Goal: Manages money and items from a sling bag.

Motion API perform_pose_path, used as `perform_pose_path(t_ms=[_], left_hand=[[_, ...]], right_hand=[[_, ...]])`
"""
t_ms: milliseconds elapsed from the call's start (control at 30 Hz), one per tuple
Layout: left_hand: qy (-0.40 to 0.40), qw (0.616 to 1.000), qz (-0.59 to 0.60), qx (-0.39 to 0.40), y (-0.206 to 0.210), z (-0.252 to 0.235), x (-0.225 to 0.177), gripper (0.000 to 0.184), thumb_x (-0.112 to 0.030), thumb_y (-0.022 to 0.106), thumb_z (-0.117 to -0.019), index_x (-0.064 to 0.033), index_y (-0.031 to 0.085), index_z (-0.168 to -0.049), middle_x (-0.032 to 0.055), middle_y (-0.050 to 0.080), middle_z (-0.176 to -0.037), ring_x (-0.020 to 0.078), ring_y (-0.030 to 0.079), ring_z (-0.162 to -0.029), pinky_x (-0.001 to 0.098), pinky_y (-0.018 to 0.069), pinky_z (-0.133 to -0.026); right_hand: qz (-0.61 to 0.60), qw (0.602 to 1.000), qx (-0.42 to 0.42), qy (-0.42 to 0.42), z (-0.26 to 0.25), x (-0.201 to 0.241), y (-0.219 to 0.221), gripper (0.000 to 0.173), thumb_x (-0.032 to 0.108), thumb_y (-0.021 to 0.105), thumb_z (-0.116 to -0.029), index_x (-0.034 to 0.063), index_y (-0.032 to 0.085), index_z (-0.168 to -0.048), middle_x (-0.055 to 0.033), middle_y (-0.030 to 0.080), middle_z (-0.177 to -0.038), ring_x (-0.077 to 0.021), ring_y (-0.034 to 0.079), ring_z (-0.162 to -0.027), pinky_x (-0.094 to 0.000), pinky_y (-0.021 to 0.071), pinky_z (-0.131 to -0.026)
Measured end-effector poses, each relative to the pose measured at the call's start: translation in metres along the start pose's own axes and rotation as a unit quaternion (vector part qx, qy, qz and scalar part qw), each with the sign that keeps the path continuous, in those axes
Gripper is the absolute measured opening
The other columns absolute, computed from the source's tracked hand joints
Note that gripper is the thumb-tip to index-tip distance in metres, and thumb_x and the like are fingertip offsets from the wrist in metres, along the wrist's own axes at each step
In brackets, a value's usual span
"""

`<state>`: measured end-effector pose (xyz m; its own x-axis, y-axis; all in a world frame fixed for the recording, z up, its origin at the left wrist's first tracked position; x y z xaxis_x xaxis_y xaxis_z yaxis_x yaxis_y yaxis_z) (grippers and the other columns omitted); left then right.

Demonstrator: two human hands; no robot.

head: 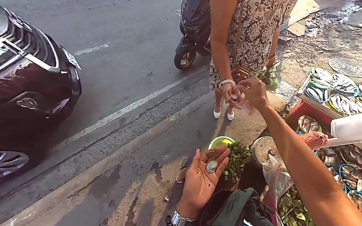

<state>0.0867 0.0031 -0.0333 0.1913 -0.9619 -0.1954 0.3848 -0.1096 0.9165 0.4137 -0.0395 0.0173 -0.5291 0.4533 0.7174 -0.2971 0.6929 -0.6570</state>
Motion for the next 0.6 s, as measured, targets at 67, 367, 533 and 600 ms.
perform_pose_path(t_ms=[67,367,533,600], left_hand=[[-0.001,0.999,-0.028,0.023,0.005,-0.001,0.001,0.073,-0.05,0.013,-0.1106,0.0026,0.061,-0.125,0.0269,0.065,-0.131,0.0394,0.061,-0.127,0.0467,0.0509,-0.108],[-0.209,0.831,-0.461,0.233,0.06,0.052,0.001,0.04,-0.038,0.033,-0.1108,-0.0134,0.057,-0.09,-0.0035,0.049,-0.075,0.0027,0.046,-0.059,0.0147,0.038,-0.05],[-0.202,0.519,-0.732,0.392,0.116,0.084,0.054,0.024,-0.026,0.045,-0.1088,-0.0103,0.062,-0.102,-0.0071,0.054,-0.078,-0.0021,0.05,-0.068,0.0147,0.0398,-0.058],[-0.175,0.437,-0.774,0.423,0.111,0.078,0.08,0.027,-0.025,0.044,-0.1072,-0.0066,0.063,-0.108,-0.0005,0.057,-0.091,0.0028,0.054,-0.079,0.0192,0.044,-0.067]], right_hand=[[-0.097,0.994,-0.046,-0.001,0.023,0.017,-0.034,0.025,0.028,0.064,-0.1009,0.006,0.074,-0.109,-0.0091,0.071,-0.103,-0.0173,0.067,-0.087,-0.0378,0.0564,-0.079],[-0.252,0.919,0.052,0.299,0.275,-0.073,-0.097,0.04,0.046,0.047,-0.1076,0.0124,0.064,-0.121,-0.0007,0.068,-0.091,-0.0098,0.063,-0.068,-0.0294,0.0552,-0.06],[-0.405,0.83,-0.101,0.371,0.403,-0.128,-0.118,0.033,0.019,0.032,-0.1067,0.0048,0.058,-0.123,-0.0028,0.068,-0.092,-0.0148,0.068,-0.079,-0.0387,0.0604,-0.074],[-0.444,0.816,-0.164,0.33,0.438,-0.13,-0.135,0.028,0.01,0.04,-0.0965,0.0065,0.059,-0.117,-0.0003,0.07,-0.089,-0.014,0.07,-0.077,-0.0371,0.0621,-0.07]])
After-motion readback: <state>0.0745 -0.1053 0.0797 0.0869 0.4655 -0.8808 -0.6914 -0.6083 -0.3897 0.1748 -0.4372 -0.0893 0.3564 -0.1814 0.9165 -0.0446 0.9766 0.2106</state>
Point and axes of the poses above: each hand's wrist, its own z-axis away from the middle knuckle, its own y-axis out of the palm, x = y × z, the point moved 1 cm from there along -z, towards the middle knuckle
